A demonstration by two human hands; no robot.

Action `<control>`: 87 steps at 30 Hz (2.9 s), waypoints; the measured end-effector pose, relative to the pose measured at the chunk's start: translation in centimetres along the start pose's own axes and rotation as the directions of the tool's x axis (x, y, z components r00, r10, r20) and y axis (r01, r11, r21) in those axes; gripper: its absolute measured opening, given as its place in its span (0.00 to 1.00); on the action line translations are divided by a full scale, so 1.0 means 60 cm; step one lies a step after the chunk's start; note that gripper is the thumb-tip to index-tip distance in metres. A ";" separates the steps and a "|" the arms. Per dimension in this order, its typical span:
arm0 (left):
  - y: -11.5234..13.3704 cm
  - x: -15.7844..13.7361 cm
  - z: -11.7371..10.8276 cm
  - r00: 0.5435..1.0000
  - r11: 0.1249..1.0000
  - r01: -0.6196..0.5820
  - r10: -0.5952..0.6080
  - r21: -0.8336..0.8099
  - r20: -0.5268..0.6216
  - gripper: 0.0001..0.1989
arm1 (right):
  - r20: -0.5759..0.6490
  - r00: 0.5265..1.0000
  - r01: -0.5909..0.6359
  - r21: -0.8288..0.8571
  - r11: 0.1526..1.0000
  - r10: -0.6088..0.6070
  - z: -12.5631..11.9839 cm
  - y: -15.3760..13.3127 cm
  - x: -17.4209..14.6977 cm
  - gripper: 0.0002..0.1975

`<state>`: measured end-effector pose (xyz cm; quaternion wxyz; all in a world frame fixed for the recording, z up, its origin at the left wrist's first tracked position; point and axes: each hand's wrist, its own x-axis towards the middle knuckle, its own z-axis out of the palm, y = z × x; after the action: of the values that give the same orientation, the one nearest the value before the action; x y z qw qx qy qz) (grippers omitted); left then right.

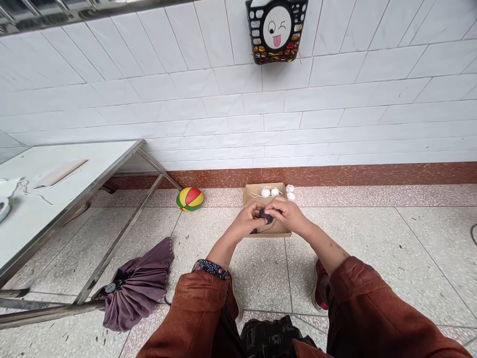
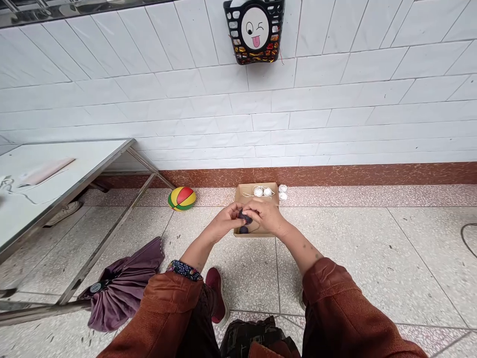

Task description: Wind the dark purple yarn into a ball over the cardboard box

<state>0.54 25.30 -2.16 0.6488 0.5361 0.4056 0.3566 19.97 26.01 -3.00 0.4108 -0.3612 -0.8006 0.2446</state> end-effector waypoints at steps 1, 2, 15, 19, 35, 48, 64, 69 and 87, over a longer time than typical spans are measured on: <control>0.003 -0.003 0.002 0.998 0.999 0.000 0.003 -0.051 0.063 0.23 | -0.035 0.999 -0.007 0.000 1.000 0.007 -0.001 0.004 0.001 0.09; 0.007 -0.007 0.003 0.994 0.994 -0.005 0.016 -0.109 0.107 0.27 | -0.074 0.997 -0.021 0.006 1.000 0.022 -0.001 0.007 0.002 0.09; -0.001 0.014 0.001 0.968 0.938 -0.115 0.031 -0.326 -0.251 0.19 | 0.051 0.992 -0.116 0.032 0.993 0.114 0.031 0.002 -0.019 0.08; -0.009 0.017 -0.001 0.959 0.997 -0.080 0.071 -0.021 -0.273 0.20 | 0.038 0.997 -0.072 0.103 0.992 0.069 0.010 -0.014 -0.013 0.06; 0.012 -0.003 -0.003 0.975 0.913 -0.184 0.124 -0.365 -0.184 0.23 | -0.010 0.978 -0.209 0.054 0.976 0.210 0.055 0.015 -0.021 0.11; 0.007 -0.010 0.007 0.991 0.987 -0.136 0.135 0.079 0.028 0.33 | -0.095 0.988 -0.112 0.114 0.987 0.123 -0.021 -0.018 0.005 0.13; -0.001 0.011 0.003 0.949 0.944 -0.204 0.255 0.259 -0.184 0.36 | 0.120 0.992 -0.041 0.084 0.996 0.031 -0.007 -0.025 -0.018 0.11; 0.005 -0.019 0.013 0.984 0.980 -0.162 0.152 0.113 0.093 0.38 | -0.025 0.997 -0.065 0.083 0.994 0.067 -0.019 -0.012 -0.004 0.13; -0.006 0.003 -0.031 0.913 0.931 -0.184 0.281 0.317 -0.295 0.34 | 0.199 0.980 0.000 0.162 0.987 -0.032 0.004 -0.064 -0.022 0.13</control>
<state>-1.08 26.17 -2.70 0.4396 0.5991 0.4895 0.4564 18.86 22.60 -1.10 0.3578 -0.2939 -0.8184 0.3403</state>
